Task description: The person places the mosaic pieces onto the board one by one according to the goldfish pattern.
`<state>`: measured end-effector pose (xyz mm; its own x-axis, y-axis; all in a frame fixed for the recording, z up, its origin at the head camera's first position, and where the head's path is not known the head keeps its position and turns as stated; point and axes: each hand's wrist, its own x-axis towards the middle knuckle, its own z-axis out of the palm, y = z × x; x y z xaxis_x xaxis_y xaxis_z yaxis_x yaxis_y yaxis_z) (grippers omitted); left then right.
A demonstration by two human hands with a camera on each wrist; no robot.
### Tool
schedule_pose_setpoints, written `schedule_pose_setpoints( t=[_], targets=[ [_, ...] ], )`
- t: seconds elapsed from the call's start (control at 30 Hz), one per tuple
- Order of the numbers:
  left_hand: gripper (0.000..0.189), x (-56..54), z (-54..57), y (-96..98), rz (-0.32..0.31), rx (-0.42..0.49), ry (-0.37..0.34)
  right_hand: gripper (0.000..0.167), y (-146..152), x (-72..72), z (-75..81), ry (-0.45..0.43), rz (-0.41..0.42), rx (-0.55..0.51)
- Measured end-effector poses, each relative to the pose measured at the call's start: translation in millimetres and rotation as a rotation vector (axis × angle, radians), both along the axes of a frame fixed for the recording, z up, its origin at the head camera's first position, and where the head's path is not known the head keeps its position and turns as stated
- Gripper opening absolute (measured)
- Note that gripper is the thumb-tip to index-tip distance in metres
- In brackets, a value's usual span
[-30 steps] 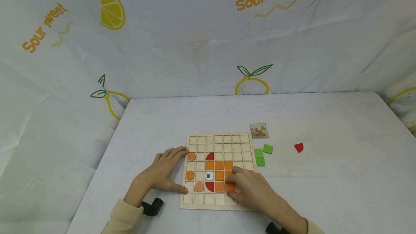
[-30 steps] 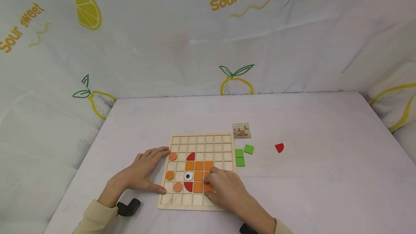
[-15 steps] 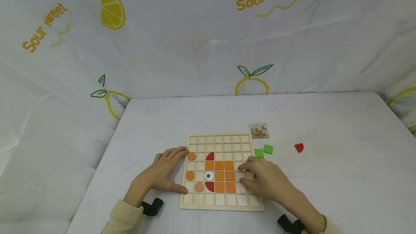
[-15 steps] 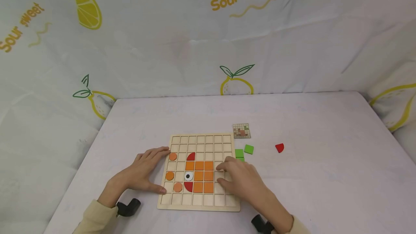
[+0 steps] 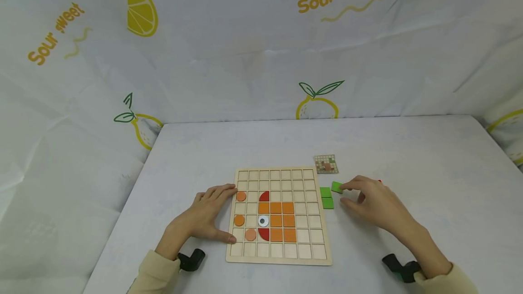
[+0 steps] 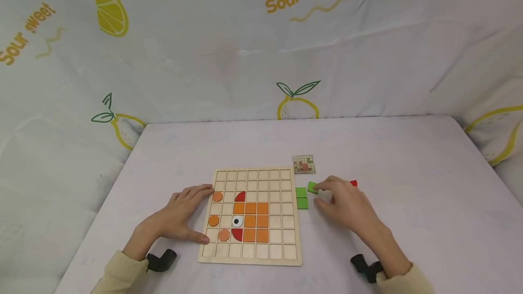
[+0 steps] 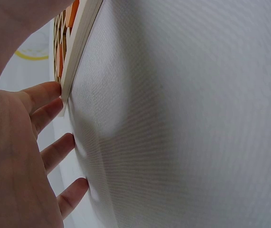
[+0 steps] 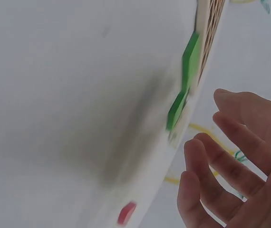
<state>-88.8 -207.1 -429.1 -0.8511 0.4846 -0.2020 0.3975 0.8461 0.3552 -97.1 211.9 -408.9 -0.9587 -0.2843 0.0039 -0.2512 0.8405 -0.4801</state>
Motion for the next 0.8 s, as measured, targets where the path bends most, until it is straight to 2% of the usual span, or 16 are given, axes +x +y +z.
schedule_pose_setpoints(
  t=[0.17, 0.33, 0.5, 0.8],
  targets=[
    [0.117, -0.1, -0.9, -0.4, 0.001, 0.000, 0.000, 0.033, 25, -10.4, -2.4, 0.007, -0.016, 0.023],
    [0.117, -0.6, -0.9, 0.0, 0.010, -0.006, -0.017, 0.037, 45, -15.1, -8.1, -0.021, -0.006, 0.011],
    [0.117, -0.4, 0.0, 0.3, 0.006, -0.001, -0.018, 0.039, 59, -16.8, -13.2, -0.052, 0.006, 0.034],
    [0.117, -0.1, 1.3, 0.3, 0.009, -0.008, -0.021, 0.036, 73, -16.9, -16.4, -0.051, -0.006, 0.064]
  ],
)
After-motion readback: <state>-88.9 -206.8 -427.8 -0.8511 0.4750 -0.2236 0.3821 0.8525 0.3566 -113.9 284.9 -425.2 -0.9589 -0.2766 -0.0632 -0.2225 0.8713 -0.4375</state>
